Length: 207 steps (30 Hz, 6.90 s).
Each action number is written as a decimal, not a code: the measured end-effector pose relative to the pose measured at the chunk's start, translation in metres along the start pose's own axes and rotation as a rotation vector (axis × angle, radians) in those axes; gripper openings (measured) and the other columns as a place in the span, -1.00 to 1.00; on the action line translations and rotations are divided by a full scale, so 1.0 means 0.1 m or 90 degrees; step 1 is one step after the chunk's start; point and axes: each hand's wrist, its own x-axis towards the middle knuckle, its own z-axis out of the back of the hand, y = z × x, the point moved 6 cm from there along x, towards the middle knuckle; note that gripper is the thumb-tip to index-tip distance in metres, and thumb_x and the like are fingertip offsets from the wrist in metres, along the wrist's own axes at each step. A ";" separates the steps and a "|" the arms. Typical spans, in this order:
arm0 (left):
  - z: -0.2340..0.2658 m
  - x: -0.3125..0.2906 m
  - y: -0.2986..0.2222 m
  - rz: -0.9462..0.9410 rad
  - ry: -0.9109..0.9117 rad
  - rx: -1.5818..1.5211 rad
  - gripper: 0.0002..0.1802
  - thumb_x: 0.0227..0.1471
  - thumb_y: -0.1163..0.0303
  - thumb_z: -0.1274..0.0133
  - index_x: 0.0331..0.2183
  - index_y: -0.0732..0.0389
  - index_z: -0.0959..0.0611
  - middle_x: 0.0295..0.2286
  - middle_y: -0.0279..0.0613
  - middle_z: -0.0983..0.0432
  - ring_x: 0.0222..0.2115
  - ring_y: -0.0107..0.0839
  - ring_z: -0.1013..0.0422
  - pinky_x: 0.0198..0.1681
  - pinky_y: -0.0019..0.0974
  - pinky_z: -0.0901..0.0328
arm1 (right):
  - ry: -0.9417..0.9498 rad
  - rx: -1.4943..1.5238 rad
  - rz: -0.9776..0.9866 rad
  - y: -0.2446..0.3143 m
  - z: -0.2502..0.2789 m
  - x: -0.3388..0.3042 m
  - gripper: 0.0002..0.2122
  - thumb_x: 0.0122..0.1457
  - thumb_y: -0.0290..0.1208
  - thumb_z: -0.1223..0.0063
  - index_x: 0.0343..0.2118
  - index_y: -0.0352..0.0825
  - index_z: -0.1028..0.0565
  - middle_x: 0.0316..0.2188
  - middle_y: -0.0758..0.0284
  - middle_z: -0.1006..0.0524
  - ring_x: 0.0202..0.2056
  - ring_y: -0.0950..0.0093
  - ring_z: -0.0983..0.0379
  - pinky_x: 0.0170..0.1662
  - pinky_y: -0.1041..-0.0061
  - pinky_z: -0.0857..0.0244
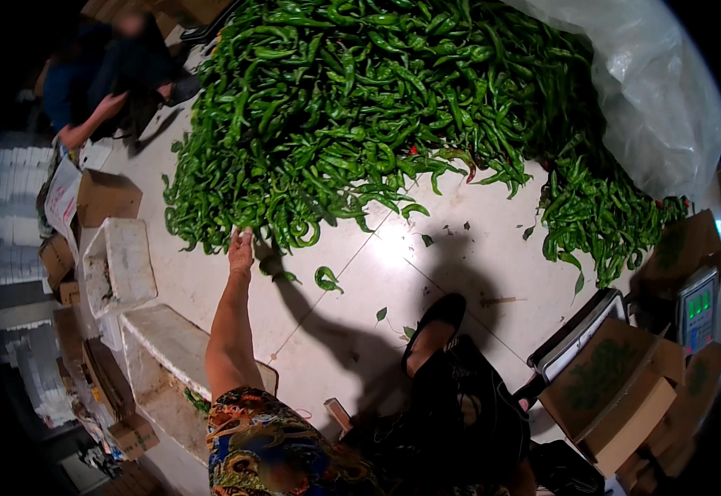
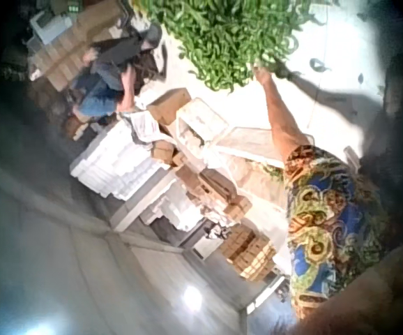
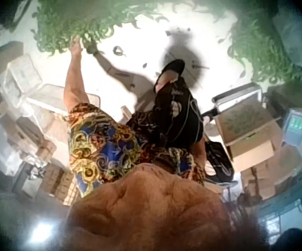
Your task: The person unfolds a flattened cardboard box, seals the bottom using a tape dispenser, and places it on a digital scale before filling it with handfuls of green peppers gathered from a pile on the floor.
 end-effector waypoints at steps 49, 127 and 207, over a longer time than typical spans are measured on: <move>-1.15 0.71 -2.53 -0.431 -0.325 0.261 -0.13 -0.05 -0.26 -0.02 0.11 0.19 -0.40 0.11 0.14 -0.25 0.16 0.00 -0.15 0.18 -0.12 -0.07 | 0.054 -0.022 -0.198 0.51 -0.40 -0.01 -0.67 0.13 -0.45 0.03 -0.04 -0.43 -0.46 -0.19 0.28 -0.53 -0.23 0.53 -0.44 -0.19 0.56 -0.32; -2.91 -0.06 -1.93 -0.276 -0.085 0.256 -0.08 -0.22 -0.45 -0.02 0.07 -0.04 -0.49 0.17 0.35 0.02 0.18 0.25 0.11 0.20 0.15 0.11 | -0.093 0.396 -0.104 1.31 0.01 0.80 -0.75 0.19 -0.30 -0.05 -0.07 -0.18 -0.41 -0.28 0.49 -0.41 -0.30 0.57 -0.35 -0.33 0.49 -0.31; -1.19 -0.14 -0.53 -0.397 -0.243 0.332 -0.65 -0.14 0.44 -0.19 -0.23 0.27 -0.53 -0.40 0.07 -0.48 -0.35 0.00 -0.41 -0.22 -0.08 -0.30 | -0.046 0.013 0.100 1.49 -0.18 0.48 -0.88 0.19 -0.56 0.02 -0.23 -0.32 -0.51 -0.39 0.53 -0.44 -0.35 0.73 -0.29 -0.20 0.72 -0.18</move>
